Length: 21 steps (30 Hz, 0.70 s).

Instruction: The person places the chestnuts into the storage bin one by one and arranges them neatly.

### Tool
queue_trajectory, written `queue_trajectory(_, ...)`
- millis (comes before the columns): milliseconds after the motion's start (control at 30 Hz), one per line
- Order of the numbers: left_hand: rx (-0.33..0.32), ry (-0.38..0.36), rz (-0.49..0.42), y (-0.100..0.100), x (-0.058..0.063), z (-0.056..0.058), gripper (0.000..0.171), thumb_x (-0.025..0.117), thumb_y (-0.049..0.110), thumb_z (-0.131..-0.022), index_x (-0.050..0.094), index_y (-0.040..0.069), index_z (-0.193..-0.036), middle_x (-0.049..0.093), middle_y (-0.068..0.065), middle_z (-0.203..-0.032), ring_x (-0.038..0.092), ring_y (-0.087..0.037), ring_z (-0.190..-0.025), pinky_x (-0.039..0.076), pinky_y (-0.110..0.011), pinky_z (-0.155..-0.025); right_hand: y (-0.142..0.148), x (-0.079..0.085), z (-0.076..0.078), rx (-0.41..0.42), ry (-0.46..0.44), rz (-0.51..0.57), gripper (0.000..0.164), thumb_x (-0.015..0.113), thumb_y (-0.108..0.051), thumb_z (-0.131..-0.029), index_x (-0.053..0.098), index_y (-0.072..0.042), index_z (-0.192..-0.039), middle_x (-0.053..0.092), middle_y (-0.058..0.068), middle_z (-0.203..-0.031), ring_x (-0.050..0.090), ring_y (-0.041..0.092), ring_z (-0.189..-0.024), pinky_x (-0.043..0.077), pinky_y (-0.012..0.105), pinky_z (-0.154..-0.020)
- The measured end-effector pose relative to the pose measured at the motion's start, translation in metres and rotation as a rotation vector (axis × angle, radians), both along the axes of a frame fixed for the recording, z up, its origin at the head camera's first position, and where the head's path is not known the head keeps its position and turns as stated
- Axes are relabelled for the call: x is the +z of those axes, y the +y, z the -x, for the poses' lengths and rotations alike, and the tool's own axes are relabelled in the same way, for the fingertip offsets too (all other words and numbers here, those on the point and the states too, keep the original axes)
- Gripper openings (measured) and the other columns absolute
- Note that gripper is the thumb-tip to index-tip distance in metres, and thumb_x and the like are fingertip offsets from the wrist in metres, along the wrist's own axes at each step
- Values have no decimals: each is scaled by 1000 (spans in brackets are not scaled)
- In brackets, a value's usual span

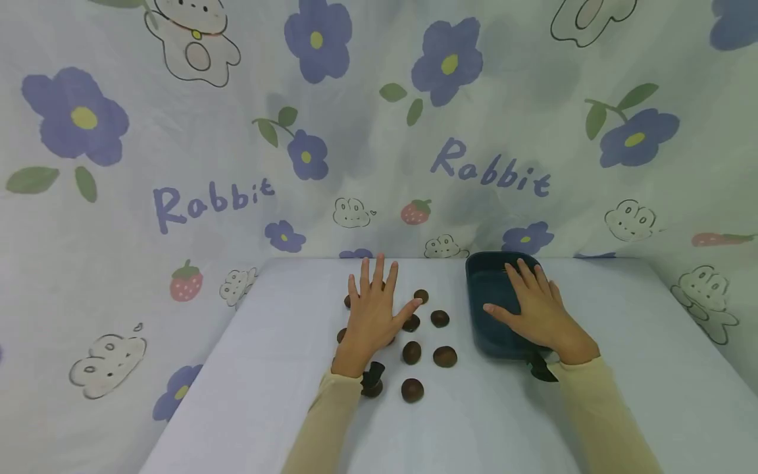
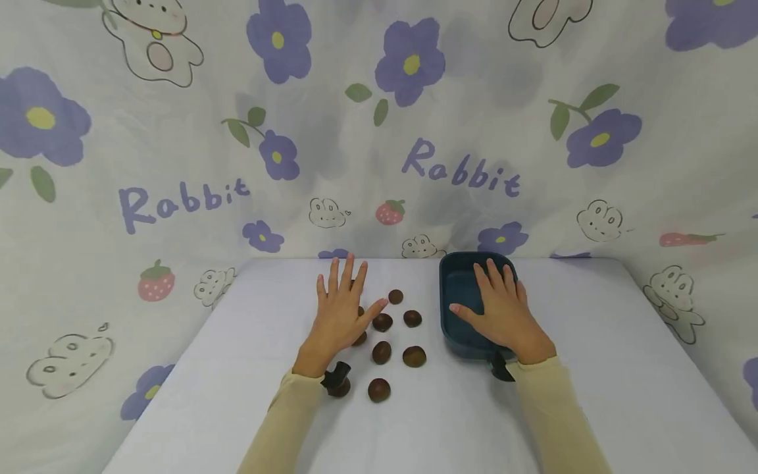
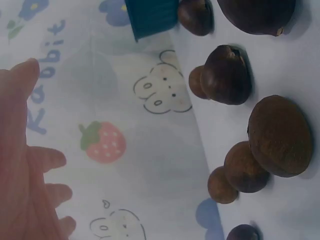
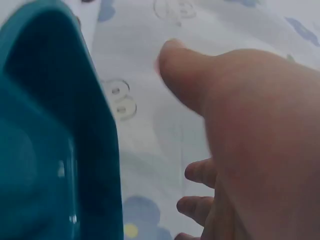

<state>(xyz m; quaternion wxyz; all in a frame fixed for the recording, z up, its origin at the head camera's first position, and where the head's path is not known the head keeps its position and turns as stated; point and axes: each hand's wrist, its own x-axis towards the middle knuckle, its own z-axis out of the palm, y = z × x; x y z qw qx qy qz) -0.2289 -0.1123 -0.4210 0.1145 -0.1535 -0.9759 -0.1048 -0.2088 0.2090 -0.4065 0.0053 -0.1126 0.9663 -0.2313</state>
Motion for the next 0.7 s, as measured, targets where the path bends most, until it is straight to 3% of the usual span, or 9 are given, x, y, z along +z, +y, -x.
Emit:
queue_trajectory(300, -7, 12, -54, -5, 1, 0, 89, 41, 71, -100, 18, 16, -167, 0, -12, -176, -2, -40, -163, 6, -72, -124, 47, -6, 0, 37, -6, 63, 104, 62, -56, -99, 7, 3, -164, 7, 35, -169, 12, 62, -152, 19, 80, -114)
queue_trajectory(500, -7, 34, -85, -9, 1, 1, 88, 45, 69, -100, 25, 13, -165, 7, -16, -176, 4, -42, -162, 8, -74, -123, 63, -14, -5, 53, -41, 138, 106, 64, -51, -99, 1, 3, -164, 4, 35, -169, 11, 61, -152, 19, 81, -112)
queue_trajectory(700, -27, -9, -134, -13, 2, 2, 84, 45, 67, -102, 32, 11, -162, 13, -16, -175, 9, -42, -162, 11, -69, -125, 71, -25, -12, 49, -102, 189, 112, 68, -50, -97, -6, 4, -163, 2, 38, -168, 10, 63, -151, 20, 81, -111)
